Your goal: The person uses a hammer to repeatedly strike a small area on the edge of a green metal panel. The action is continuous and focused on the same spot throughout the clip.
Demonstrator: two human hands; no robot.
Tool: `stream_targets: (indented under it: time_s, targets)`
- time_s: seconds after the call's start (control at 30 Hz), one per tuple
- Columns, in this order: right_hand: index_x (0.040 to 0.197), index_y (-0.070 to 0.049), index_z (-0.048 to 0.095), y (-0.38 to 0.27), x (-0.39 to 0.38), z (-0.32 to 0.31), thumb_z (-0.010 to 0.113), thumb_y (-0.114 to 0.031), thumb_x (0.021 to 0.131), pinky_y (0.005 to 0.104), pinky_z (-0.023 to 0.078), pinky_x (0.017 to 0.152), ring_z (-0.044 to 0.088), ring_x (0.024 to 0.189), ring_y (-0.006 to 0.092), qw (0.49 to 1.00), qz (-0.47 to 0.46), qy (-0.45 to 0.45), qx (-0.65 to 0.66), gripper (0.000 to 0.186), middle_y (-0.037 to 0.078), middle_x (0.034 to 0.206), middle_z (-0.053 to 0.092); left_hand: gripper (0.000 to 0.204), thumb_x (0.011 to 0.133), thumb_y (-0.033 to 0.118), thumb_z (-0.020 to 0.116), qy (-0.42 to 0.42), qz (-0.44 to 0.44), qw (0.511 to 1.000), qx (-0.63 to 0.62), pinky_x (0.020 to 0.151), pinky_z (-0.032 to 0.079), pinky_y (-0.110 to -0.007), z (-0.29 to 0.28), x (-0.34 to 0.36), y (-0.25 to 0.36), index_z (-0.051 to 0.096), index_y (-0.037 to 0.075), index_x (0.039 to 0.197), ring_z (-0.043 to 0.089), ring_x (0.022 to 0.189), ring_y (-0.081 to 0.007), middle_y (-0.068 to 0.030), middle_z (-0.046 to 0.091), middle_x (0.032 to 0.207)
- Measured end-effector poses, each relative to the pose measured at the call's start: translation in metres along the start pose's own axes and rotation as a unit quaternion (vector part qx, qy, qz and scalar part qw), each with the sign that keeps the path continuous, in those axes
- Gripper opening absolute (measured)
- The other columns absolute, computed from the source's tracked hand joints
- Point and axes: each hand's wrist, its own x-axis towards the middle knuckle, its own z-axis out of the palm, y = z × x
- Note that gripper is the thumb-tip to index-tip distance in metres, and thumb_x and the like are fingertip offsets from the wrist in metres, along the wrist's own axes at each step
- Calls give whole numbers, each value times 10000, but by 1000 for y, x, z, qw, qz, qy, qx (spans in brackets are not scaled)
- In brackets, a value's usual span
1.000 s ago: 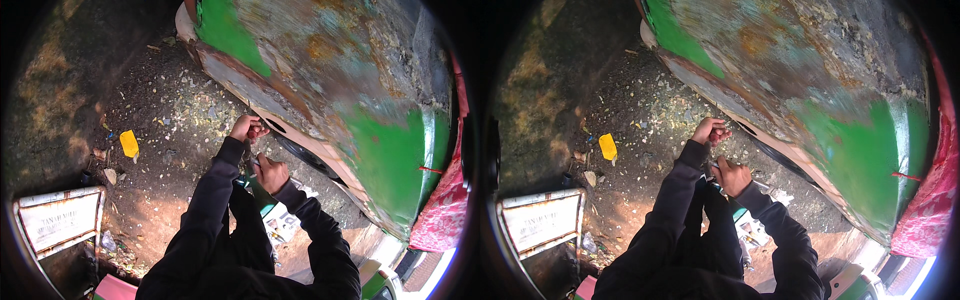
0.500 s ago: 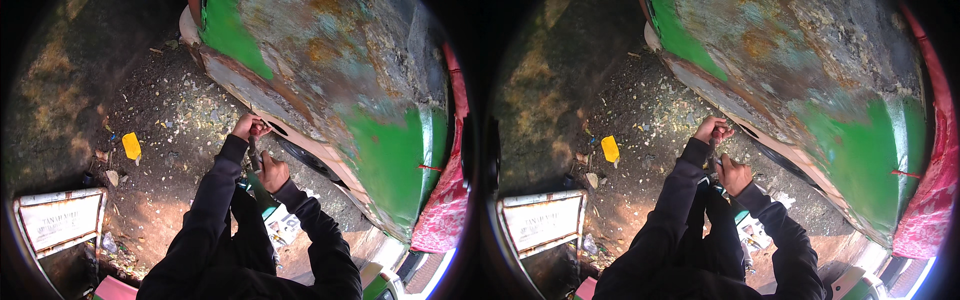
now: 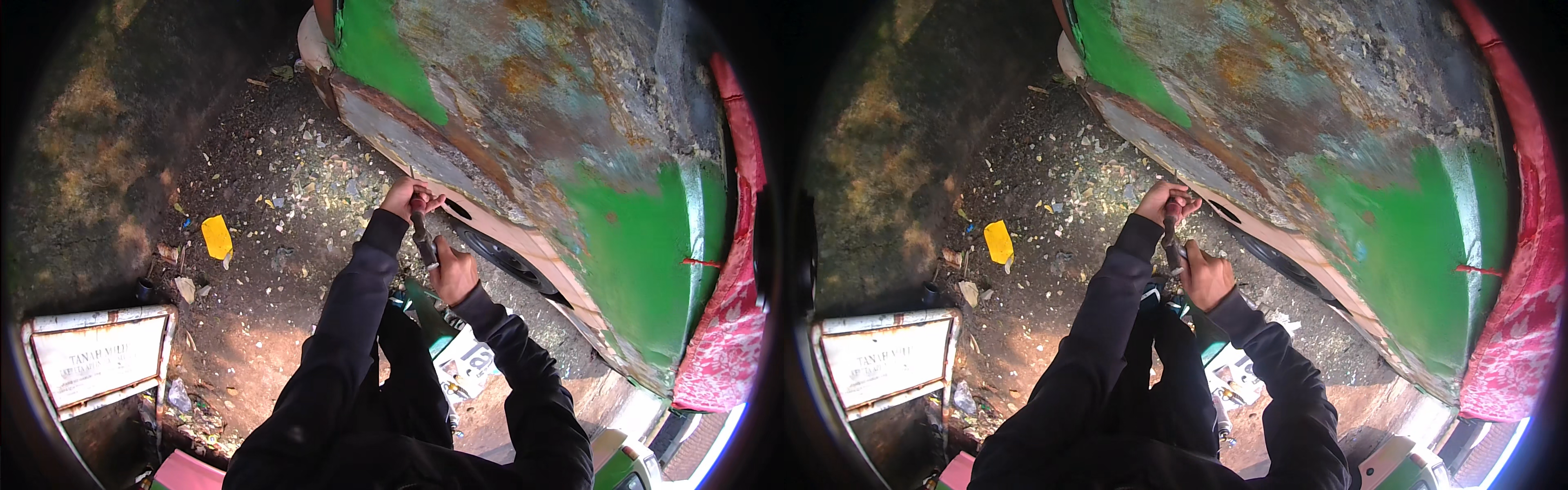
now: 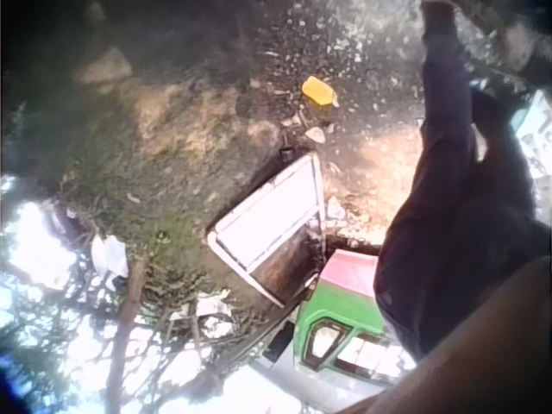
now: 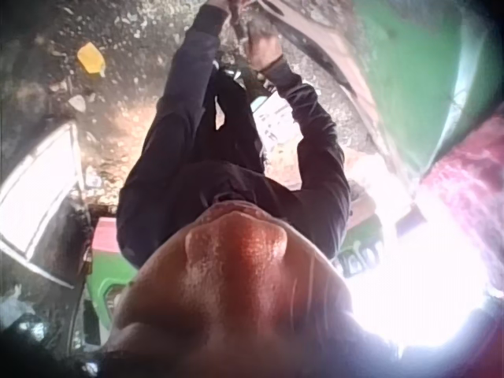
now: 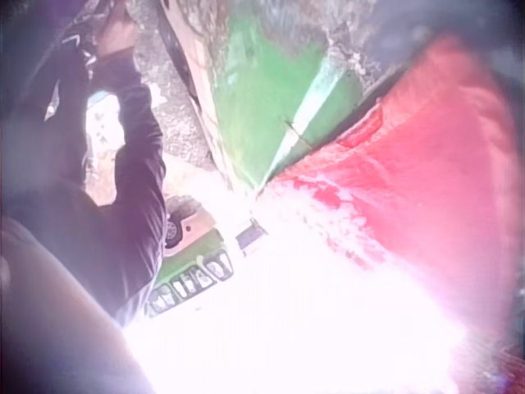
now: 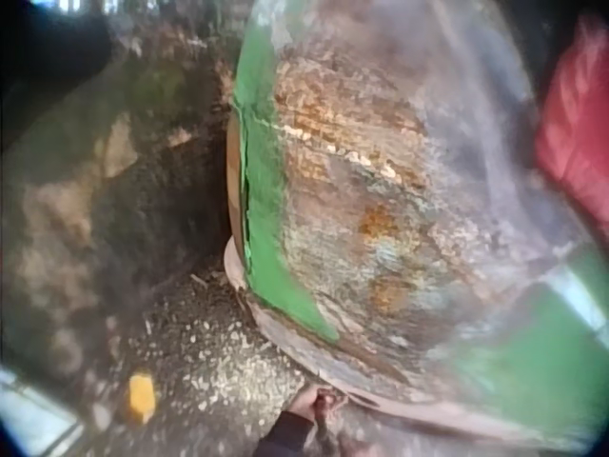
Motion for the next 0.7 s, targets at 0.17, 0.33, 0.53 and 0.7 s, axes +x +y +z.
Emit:
stream_targets:
  time_s: [0.17, 0.33, 0.53, 0.7]
  targets:
    - [935, 3, 493, 8, -5, -4, 588, -78, 725, 451, 431, 490, 557, 514, 380, 1000, -15, 6, 9, 245, 186, 592, 543, 193, 818, -12, 467, 12, -15, 1000, -25, 779, 556, -460, -2, 5, -2, 403, 8, 637, 460, 433, -173, -86, 410, 494]
    - [997, 19, 492, 13, -14, -7, 590, -79, 724, 465, 442, 498, 567, 545, 397, 1000, 4, 14, 18, 306, 198, 567, 545, 208, 827, -9, 499, 59, 1, 996, 61, 789, 554, -435, 12, -9, -7, 398, 32, 649, 414, 435, -137, -44, 380, 503]
    - [1074, 24, 515, -8, -13, -6, 647, -120, 743, 451, 460, 518, 569, 542, 416, 995, 72, 38, 51, 384, 230, 599, 564, 279, 861, 32, 461, 16, -37, 998, 40, 816, 540, -380, -8, -9, 0, 359, 85, 607, 408, 426, -120, -18, 362, 493]
    - [1048, 42, 533, -7, -21, -10, 668, -129, 745, 426, 462, 508, 580, 540, 401, 994, 75, 26, 70, 373, 224, 600, 564, 282, 859, 29, 462, 15, -38, 997, 58, 807, 541, -385, 5, -13, -8, 352, 90, 606, 387, 412, -106, -4, 357, 498]
